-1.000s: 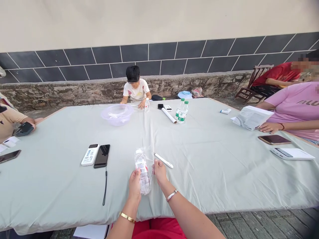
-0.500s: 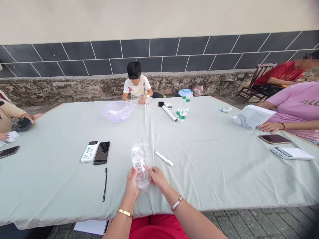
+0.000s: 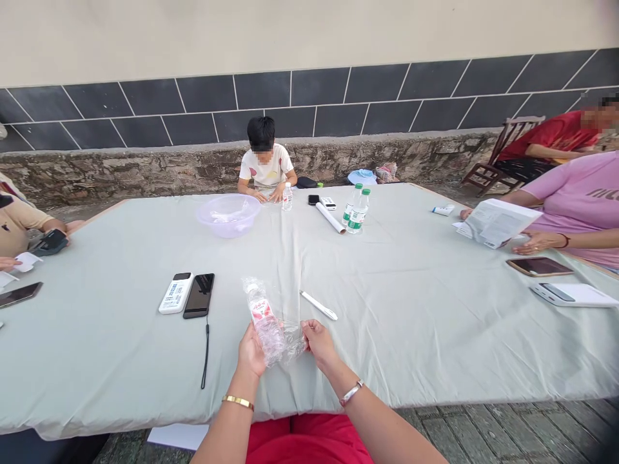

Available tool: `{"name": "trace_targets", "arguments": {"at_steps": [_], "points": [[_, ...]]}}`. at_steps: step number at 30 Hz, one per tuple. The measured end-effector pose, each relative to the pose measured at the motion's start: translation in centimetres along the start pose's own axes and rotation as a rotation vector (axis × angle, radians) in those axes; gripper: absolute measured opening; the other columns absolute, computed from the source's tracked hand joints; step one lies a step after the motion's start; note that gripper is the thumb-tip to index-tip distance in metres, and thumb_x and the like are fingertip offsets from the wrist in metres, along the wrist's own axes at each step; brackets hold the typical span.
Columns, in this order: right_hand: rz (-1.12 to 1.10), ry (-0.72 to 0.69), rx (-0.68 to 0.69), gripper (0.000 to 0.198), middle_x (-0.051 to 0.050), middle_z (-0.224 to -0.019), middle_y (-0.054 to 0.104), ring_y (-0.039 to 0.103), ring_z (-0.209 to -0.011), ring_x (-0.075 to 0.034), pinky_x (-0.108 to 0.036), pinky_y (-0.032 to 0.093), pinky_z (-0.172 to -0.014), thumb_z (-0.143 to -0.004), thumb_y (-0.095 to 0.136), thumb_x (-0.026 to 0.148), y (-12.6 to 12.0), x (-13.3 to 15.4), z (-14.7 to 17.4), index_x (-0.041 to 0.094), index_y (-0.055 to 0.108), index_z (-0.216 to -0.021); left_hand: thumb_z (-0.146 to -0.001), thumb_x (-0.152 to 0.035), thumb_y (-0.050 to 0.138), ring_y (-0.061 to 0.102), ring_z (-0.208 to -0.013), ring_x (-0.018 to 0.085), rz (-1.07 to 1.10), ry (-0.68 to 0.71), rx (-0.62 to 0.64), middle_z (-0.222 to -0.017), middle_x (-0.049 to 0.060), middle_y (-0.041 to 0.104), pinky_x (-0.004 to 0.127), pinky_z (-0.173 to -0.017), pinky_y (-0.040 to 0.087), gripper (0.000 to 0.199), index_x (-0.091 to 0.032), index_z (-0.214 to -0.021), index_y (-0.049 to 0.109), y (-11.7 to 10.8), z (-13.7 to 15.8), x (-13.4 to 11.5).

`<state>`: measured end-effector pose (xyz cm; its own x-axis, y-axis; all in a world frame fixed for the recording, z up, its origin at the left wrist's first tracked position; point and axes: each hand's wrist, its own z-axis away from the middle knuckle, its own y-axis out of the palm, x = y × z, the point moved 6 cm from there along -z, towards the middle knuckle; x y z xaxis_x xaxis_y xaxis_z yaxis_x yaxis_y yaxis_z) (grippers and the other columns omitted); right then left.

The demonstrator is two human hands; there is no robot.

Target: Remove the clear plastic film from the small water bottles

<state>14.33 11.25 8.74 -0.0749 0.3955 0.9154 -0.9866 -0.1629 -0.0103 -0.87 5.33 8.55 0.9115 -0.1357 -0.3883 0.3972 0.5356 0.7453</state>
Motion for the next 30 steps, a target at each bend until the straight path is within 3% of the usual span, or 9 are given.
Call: {"name": "trace_targets", "arguments": {"at_steps": [4,9,12,17,20,22,24,26,30], "points": [[0.025,-0.029,0.014,0.023,0.009,-0.049,0.044,0.04,-0.042,-0.009,-0.023,0.038,-0.046,-0.076,0.057,0.041,-0.8,0.4,0.1,0.022,0.047,-0.069,-0.081,-0.062,0.056,0.071,-0.088,0.027,-0.016,-0.042,-0.03,-0.093,0.014,0.072,0.039,-0.078,0.056,0.054,-0.014,-0.105,0.064,-0.4,0.2,-0.5],[0.097,0.01,0.016,0.018,0.007,-0.048,0.047,0.04,-0.038,-0.009,-0.024,0.037,-0.044,-0.076,0.055,0.033,-1.6,0.2,0.0,0.021,0.049,-0.064,-0.071,-0.044,0.077,0.069,-0.067,0.018,-0.141,0.009,-0.08,-0.076,0.003,0.07,0.036,-0.073,0.057,0.043,-0.017,-0.102,0.063,-0.9,0.0,-0.9],[0.137,0.017,-0.014,0.007,0.004,-0.056,0.054,0.05,-0.045,-0.012,-0.026,0.042,-0.049,-0.074,0.056,0.027,-2.3,0.4,-0.5,0.02,0.057,-0.074,-0.064,-0.04,0.083,0.068,-0.067,0.018,-0.246,0.087,-0.05,-0.078,0.005,0.071,0.034,-0.07,0.056,0.048,-0.015,-0.1,0.065,-0.4,0.2,-1.5],[0.194,-0.079,-0.075,0.047,-0.006,-0.104,0.066,0.065,-0.089,-0.017,-0.027,0.049,-0.075,-0.077,0.06,0.037,-2.5,2.1,-1.1,0.019,0.056,-0.12,-0.06,-0.046,0.084,0.069,-0.085,0.022,-0.327,0.231,-0.049,-0.094,0.008,0.073,0.033,-0.078,0.054,0.053,-0.015,-0.098,0.067,-0.3,0.6,-2.2],[0.389,-0.136,-0.023,0.06,-0.006,-0.102,0.067,0.065,-0.088,-0.018,-0.028,0.048,-0.078,-0.075,0.064,0.038,-1.2,2.6,-1.1,0.018,0.052,-0.131,-0.065,-0.044,0.082,0.068,-0.095,0.024,-0.295,0.22,0.006,-0.101,0.008,0.073,0.035,-0.086,0.052,0.049,-0.016,-0.101,0.067,-0.3,0.5,-1.9],[0.51,-0.166,0.007,0.051,-0.002,-0.084,0.067,0.064,-0.076,-0.017,-0.027,0.046,-0.073,-0.074,0.064,0.028,-0.3,2.6,-1.1,0.019,0.059,-0.123,-0.071,-0.044,0.076,0.068,-0.097,0.025,-0.241,0.133,0.048,-0.101,0.01,0.073,0.036,-0.088,0.052,0.046,-0.015,-0.105,0.067,-0.1,0.4,-1.4],[0.548,-0.182,0.023,0.029,0.002,-0.069,0.063,0.06,-0.068,-0.015,-0.025,0.043,-0.067,-0.072,0.06,0.019,0.1,2.5,-1.2,0.02,0.068,-0.1,-0.078,-0.048,0.067,0.069,-0.092,0.027,-0.172,0.007,0.06,-0.093,0.012,0.074,0.036,-0.083,0.054,0.046,-0.012,-0.106,0.067,-0.1,0.6,-0.9],[0.532,-0.171,0.032,0.012,0.003,-0.061,0.06,0.057,-0.063,-0.014,-0.024,0.041,-0.062,-0.071,0.057,0.016,0.1,2.3,-1.4,0.02,0.067,-0.076,-0.083,-0.054,0.057,0.07,-0.084,0.026,-0.109,-0.076,0.052,-0.087,0.013,0.074,0.034,-0.073,0.055,0.049,-0.011,-0.104,0.067,-0.1,0.8,-0.6],[0.487,-0.115,0.026,0.012,0.004,-0.051,0.053,0.052,-0.052,-0.013,-0.023,0.038,-0.053,-0.072,0.053,0.019,-0.8,1.8,-2.1,0.02,0.059,-0.061,-0.08,-0.058,0.061,0.069,-0.067,0.02,-0.057,-0.07,-0.018,-0.079,0.008,0.073,0.029,-0.058,0.053,0.047,-0.015,-0.098,0.067,-1.0,0.9,-1.1]]}}
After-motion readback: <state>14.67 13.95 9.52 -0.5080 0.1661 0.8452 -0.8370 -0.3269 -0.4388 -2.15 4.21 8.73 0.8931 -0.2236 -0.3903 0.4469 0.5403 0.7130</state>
